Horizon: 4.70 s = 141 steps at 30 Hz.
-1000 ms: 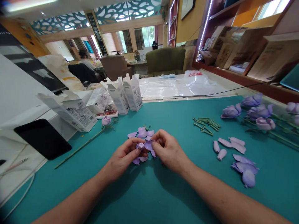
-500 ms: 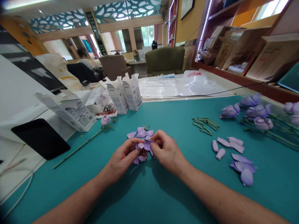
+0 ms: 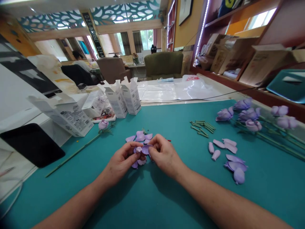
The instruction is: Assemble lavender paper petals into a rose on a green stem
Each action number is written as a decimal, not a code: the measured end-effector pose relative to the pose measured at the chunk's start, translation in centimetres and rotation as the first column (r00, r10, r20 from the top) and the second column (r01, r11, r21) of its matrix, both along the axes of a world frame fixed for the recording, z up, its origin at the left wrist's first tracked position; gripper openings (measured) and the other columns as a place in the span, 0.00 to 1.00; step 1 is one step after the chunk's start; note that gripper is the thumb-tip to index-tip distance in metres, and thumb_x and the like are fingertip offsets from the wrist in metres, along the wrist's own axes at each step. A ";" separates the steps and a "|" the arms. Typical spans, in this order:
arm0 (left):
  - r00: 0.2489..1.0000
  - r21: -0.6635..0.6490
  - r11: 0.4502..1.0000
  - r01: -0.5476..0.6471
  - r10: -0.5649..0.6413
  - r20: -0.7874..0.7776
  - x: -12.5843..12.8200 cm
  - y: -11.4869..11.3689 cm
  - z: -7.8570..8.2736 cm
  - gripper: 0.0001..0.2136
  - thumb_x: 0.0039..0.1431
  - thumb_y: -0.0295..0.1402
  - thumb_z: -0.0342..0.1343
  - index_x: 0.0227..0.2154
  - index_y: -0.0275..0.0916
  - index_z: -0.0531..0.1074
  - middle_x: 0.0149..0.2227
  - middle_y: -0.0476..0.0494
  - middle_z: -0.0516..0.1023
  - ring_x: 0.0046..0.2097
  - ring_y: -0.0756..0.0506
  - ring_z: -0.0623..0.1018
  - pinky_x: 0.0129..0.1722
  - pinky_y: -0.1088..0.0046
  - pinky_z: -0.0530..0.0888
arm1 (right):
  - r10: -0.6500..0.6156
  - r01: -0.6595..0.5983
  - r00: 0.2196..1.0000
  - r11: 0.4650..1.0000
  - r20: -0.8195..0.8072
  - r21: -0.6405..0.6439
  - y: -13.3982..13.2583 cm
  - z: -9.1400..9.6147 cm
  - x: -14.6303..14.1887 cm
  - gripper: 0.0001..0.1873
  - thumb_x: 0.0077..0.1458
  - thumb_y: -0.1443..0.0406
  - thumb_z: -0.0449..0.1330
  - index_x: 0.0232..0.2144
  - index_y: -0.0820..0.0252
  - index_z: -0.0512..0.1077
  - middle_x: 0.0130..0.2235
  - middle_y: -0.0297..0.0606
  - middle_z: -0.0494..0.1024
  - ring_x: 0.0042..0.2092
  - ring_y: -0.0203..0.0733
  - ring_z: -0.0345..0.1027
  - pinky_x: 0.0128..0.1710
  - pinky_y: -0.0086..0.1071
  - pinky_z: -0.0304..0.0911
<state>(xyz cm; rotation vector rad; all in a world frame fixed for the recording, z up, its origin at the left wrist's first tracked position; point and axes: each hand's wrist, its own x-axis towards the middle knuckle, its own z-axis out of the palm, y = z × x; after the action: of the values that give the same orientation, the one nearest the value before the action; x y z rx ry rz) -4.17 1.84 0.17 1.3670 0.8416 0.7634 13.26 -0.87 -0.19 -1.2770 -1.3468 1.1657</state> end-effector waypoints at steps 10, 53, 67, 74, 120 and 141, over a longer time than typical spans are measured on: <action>0.997 -0.033 0.997 -0.064 0.063 -0.045 -0.1 0.4 1.0 0.24 0.41 0.49 0.69 0.38 0.39 0.73 0.32 0.44 0.80 0.36 0.43 0.79 0.37 0.68 0.74 | 0.155 -0.185 0.942 0.980 0.296 0.075 -0.6 3.0 2.0 0.04 0.64 0.63 0.57 0.38 0.59 0.67 0.25 0.27 0.69 0.25 0.34 0.62 0.24 0.24 0.56; 0.987 -0.017 0.997 -0.078 0.075 -0.145 0.2 -0.8 0.5 0.25 0.46 0.53 0.63 0.42 0.40 0.70 0.34 0.42 0.80 0.37 0.40 0.80 0.41 0.63 0.73 | 0.049 0.335 0.345 0.926 0.937 -0.172 -6.3 0.3 22.7 0.03 0.55 0.68 0.59 0.31 0.59 0.74 0.33 0.36 0.76 0.35 0.41 0.69 0.29 0.27 0.54; 0.993 -0.015 1.000 -0.014 0.012 -0.120 0.1 -0.5 0.3 0.24 0.47 0.52 0.63 0.40 0.39 0.70 0.33 0.42 0.79 0.36 0.40 0.79 0.42 0.60 0.73 | -0.166 0.318 0.410 0.947 0.897 0.030 -5.6 1.4 21.7 0.04 0.54 0.70 0.56 0.28 0.59 0.69 0.31 0.36 0.74 0.35 0.42 0.68 0.31 0.29 0.58; 0.996 -0.088 0.993 0.084 -0.087 -0.025 0.1 -0.8 1.5 0.27 0.45 0.51 0.65 0.42 0.38 0.67 0.31 0.45 0.76 0.34 0.45 0.77 0.41 0.64 0.74 | -0.309 0.107 0.725 0.933 0.615 0.343 -2.2 3.5 14.1 0.14 0.56 0.60 0.53 0.42 0.56 0.73 0.33 0.40 0.74 0.31 0.44 0.68 0.29 0.34 0.64; 0.956 0.355 0.914 0.196 -0.097 -0.278 -0.6 -1.1 1.0 0.12 0.60 0.32 0.49 0.46 0.38 0.69 0.38 0.43 0.76 0.38 0.45 0.73 0.39 0.69 0.68 | -0.265 -0.331 0.727 0.672 0.633 0.662 -1.9 4.3 1.3 0.10 0.63 0.71 0.49 0.31 0.58 0.67 0.27 0.33 0.72 0.27 0.35 0.66 0.27 0.26 0.57; 0.941 0.361 0.899 0.246 -0.134 -0.310 -0.5 -1.2 0.8 0.12 0.58 0.29 0.49 0.45 0.39 0.69 0.33 0.47 0.75 0.35 0.47 0.72 0.37 0.70 0.67 | -0.247 -0.346 0.743 0.654 0.622 0.673 -1.7 3.1 1.1 0.14 0.69 0.67 0.46 0.31 0.58 0.66 0.27 0.34 0.70 0.28 0.37 0.62 0.28 0.28 0.54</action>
<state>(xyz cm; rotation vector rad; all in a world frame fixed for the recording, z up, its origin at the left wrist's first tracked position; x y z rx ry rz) -4.71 0.67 0.98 1.9259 0.7765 0.6127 14.38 -2.54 2.93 -1.0090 -2.1160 -0.0067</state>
